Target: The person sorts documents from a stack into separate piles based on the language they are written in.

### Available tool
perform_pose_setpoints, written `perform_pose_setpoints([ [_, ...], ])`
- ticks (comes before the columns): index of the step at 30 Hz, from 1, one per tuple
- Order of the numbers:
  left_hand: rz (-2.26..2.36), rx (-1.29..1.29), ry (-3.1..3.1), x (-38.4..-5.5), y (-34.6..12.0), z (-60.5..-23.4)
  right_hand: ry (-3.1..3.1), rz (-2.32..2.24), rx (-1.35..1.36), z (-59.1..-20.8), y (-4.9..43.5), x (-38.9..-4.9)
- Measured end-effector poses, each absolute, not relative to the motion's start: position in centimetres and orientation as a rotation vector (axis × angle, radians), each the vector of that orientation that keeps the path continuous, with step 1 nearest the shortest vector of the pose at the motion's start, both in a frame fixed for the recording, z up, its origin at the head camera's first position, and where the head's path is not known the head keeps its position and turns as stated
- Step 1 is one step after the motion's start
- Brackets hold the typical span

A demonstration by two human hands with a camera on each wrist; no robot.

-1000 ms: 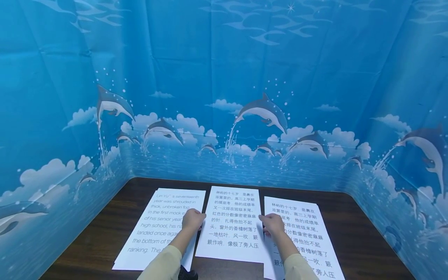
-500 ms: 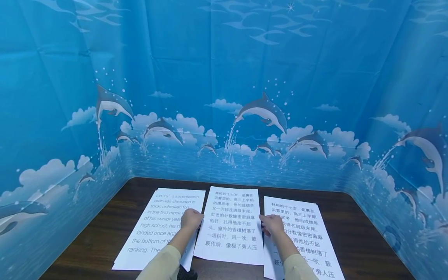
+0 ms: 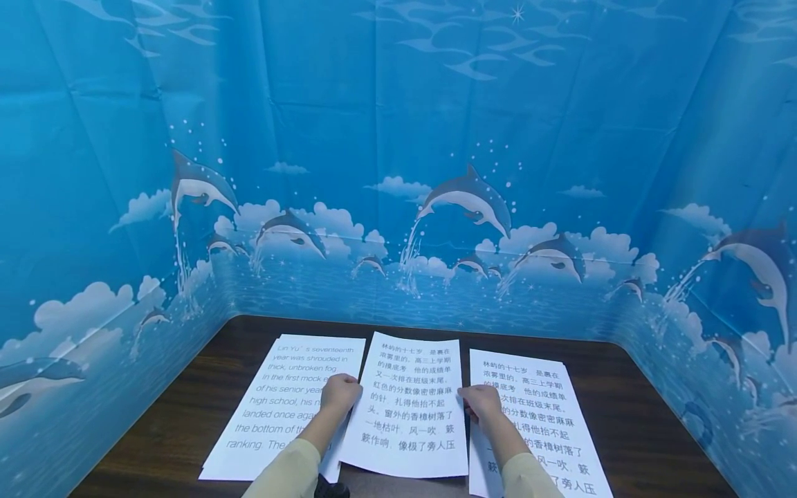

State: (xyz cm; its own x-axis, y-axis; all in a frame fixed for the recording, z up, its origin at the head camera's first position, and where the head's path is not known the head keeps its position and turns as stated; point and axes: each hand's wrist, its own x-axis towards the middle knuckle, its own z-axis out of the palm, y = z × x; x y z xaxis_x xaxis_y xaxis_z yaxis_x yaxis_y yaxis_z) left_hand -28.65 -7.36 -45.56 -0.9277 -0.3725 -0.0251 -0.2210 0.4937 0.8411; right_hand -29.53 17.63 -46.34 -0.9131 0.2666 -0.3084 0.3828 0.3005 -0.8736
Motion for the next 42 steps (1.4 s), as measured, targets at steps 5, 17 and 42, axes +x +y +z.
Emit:
perform_pose_setpoints([
  [5,-1.428,0.506,-2.574,-28.7,-7.3,-45.9,2.459,-1.67,0.576,-46.6,17.6,-29.5],
  [17,-1.439,0.5,-2.584,-28.8,-7.2,-46.5,2.451,-1.646,0.512,-47.2,17.6,-29.6],
  [42,-1.432,0.467,-2.571,-28.9,-7.0,-46.6,2.43,-1.674,0.544,-47.0,17.9,-29.7],
])
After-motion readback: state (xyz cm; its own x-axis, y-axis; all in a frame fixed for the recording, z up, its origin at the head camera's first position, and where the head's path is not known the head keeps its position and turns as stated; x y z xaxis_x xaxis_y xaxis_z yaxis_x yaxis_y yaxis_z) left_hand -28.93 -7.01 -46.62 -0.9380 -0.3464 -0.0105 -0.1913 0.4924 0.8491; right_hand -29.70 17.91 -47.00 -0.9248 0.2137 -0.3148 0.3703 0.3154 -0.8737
